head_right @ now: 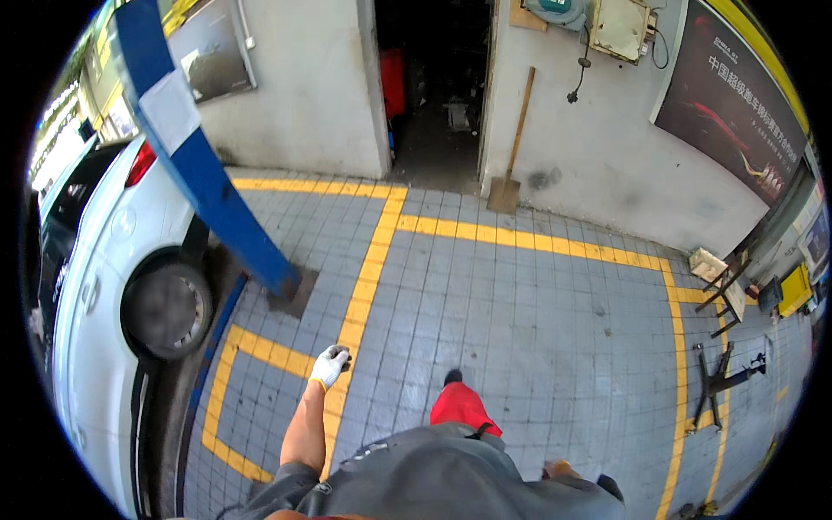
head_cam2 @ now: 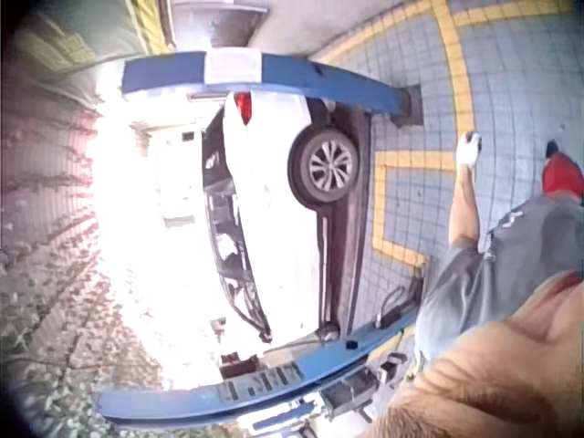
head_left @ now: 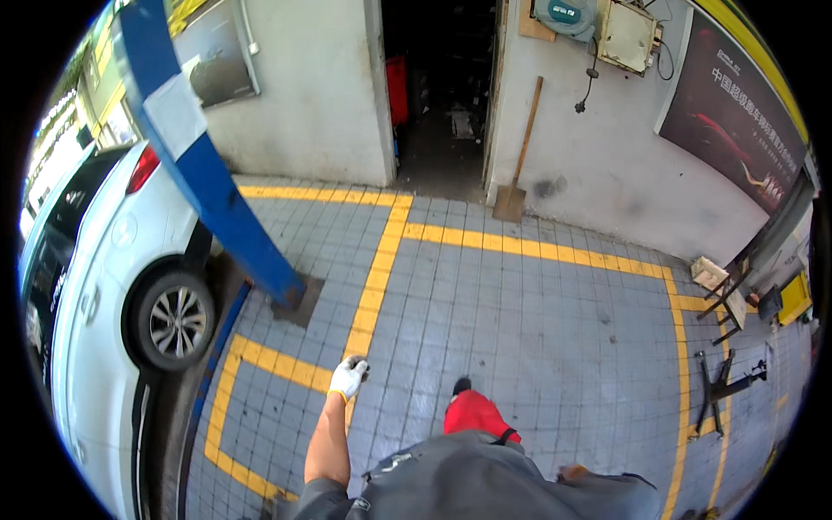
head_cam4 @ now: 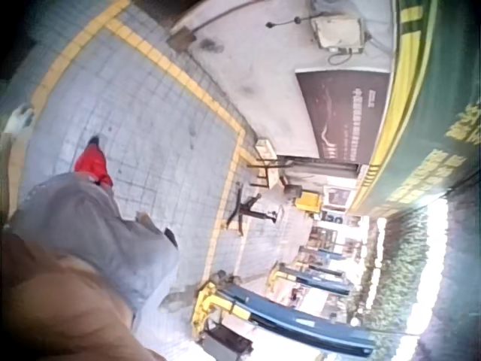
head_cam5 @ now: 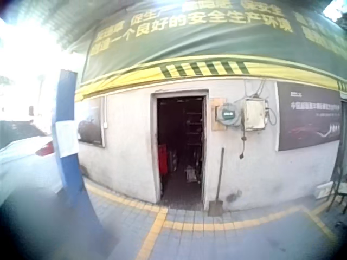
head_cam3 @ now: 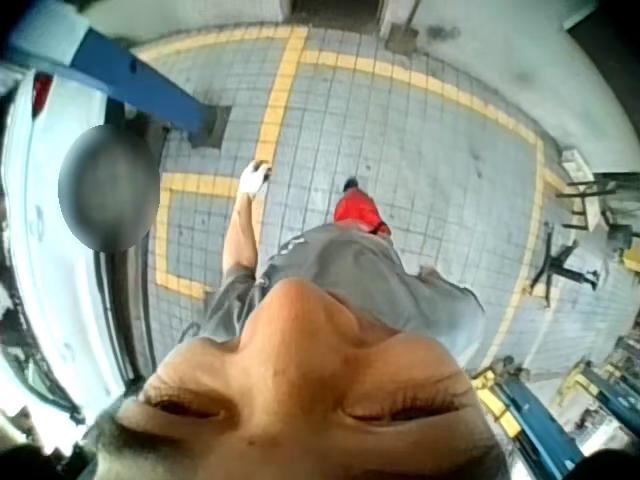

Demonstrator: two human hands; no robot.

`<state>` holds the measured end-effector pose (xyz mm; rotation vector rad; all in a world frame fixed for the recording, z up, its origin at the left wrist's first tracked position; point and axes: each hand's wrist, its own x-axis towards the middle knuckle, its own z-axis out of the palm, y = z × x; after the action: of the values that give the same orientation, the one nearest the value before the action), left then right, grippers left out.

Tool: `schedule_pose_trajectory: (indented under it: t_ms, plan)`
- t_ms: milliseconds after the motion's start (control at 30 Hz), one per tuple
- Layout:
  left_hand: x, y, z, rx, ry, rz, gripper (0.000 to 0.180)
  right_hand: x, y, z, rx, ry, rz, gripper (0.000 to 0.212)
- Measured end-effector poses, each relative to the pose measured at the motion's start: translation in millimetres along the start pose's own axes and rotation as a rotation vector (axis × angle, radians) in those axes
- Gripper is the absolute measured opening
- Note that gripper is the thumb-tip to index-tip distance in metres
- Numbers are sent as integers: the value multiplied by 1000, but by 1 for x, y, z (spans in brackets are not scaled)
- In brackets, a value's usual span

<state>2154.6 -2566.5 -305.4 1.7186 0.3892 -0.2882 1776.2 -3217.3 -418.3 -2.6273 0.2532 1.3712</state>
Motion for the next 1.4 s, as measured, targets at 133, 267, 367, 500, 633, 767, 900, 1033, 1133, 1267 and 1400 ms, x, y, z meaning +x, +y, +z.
schedule_pose_trajectory:
  t_ms: [133, 267, 367, 500, 633, 767, 900, 1033, 1133, 1267, 1400]
  plan:
    - [97, 43, 14, 81, 10, 77, 26, 85, -7, -104, 391, -19, 414, 31]
    - [164, 11, 22, 580, -121, -40, 30, 272, -74, -236, 70, 302, 70, 32]
    - [156, -81, -9, 1259, -570, 11, 29, 349, -254, -475, 149, 47, -160, 52]
    - [168, -74, -6, 898, -499, -488, 29, 338, -430, -736, 744, 364, -580, 51]
    - [243, -39, 11, 764, -428, -644, 28, 349, -521, -868, 849, 342, -897, 48]
    - [350, 3, 28, 789, -486, -578, 28, 440, -526, -913, 744, 253, -735, 47]
    - [533, 76, 20, 1330, -809, 41, 28, 599, -389, -863, 331, 155, -79, 42]
    - [715, 260, 43, 96, -58, -392, 21, 627, -229, -785, 466, -82, 177, 29]
    - [803, 371, 54, 36, 14, -104, 22, 588, -194, -801, 1131, -178, 624, 39]
    - [903, 447, 88, -8, 23, 24, 25, 655, -200, -854, 1265, -195, 724, 42]
    - [971, 440, 121, 37, -35, -145, 29, 806, -280, -1013, 908, -93, 328, 48]
